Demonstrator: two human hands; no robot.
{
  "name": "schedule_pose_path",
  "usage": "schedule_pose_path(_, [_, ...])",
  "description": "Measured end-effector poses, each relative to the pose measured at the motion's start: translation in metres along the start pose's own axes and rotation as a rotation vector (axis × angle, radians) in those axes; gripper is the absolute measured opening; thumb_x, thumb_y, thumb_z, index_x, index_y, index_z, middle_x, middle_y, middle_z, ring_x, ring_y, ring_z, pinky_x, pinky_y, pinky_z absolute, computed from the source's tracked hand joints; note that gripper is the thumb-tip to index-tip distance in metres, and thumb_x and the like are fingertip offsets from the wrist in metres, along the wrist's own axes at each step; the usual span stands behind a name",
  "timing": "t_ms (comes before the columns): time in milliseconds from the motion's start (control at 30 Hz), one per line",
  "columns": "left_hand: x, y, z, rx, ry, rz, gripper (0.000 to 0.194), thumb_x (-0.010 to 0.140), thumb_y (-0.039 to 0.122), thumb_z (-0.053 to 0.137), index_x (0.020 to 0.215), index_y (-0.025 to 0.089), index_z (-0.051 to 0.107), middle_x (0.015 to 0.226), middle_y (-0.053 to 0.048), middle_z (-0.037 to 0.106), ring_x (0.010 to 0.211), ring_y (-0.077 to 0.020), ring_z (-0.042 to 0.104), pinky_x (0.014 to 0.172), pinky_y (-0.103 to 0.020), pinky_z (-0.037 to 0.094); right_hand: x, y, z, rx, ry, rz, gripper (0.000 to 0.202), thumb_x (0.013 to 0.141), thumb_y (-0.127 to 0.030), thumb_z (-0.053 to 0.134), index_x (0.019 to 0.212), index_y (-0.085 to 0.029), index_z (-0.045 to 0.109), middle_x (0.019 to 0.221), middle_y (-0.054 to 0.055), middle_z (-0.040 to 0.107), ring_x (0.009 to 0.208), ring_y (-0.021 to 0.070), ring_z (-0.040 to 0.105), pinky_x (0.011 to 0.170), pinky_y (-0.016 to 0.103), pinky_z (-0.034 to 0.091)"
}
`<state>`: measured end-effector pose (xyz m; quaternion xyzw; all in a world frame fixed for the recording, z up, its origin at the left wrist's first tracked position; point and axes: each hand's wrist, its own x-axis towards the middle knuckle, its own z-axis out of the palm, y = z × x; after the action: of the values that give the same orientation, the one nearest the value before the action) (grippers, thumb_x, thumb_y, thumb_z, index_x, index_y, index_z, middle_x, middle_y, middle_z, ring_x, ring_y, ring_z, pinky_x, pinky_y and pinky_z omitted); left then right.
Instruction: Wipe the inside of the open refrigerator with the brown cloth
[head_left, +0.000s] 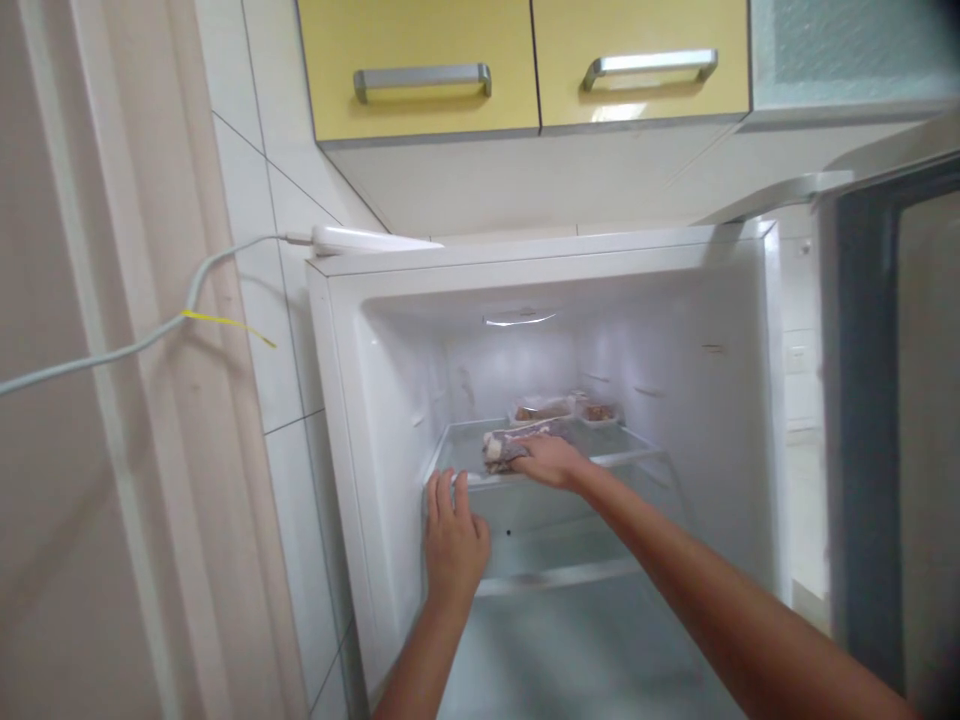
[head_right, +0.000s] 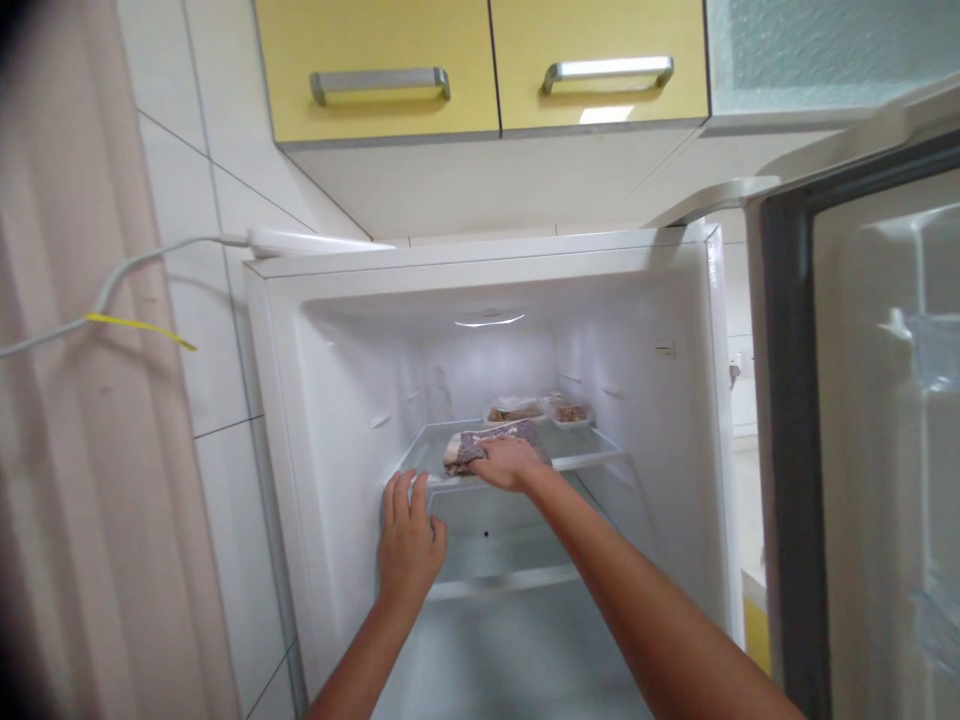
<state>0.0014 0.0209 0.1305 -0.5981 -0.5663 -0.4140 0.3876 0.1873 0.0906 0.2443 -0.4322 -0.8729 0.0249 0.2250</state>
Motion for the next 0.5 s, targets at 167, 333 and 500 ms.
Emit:
schedule_pose_path(167, [-0.005,-0.007,0.01,-0.012,0.045,0.001,0.055,0.082,0.006,0.051,0.137,0.009,0.048,0.142,-0.021,0.051,0.143,-0.0378,0.039,0.114,-0.058,0.047,0.048,-0.029,0.017,0.034,-0.129,-0.1,0.06,0.088,-0.048,0.049,0.145,-0.028,0.054,0.151,0.004,0.056,0.14,0.0294,0.05,0.115,0.045,0.039])
schedule_pose_path(333, [-0.007,-0.011,0.019,-0.011,0.104,0.025,0.058,0.08,0.003,0.051,0.137,0.013,0.049,0.138,-0.018,0.054,0.14,-0.0355,0.043,0.111,-0.056,0.049,0.096,-0.04,0.034,0.023,-0.211,-0.123,0.066,0.088,-0.053,0.049,0.15,-0.028,0.047,0.16,0.006,0.042,0.148,0.034,0.038,0.12,0.057,0.031])
schedule_pose_path(500, [-0.005,-0.007,0.029,-0.001,0.173,-0.024,0.054,0.078,0.0,0.052,0.13,0.013,0.054,0.131,-0.017,0.057,0.137,-0.0348,0.044,0.108,-0.054,0.049,0.139,-0.04,0.056,-0.024,-0.164,-0.195,0.067,0.088,-0.052,0.052,0.148,-0.023,0.049,0.159,0.011,0.044,0.146,0.0346,0.041,0.117,0.056,0.035])
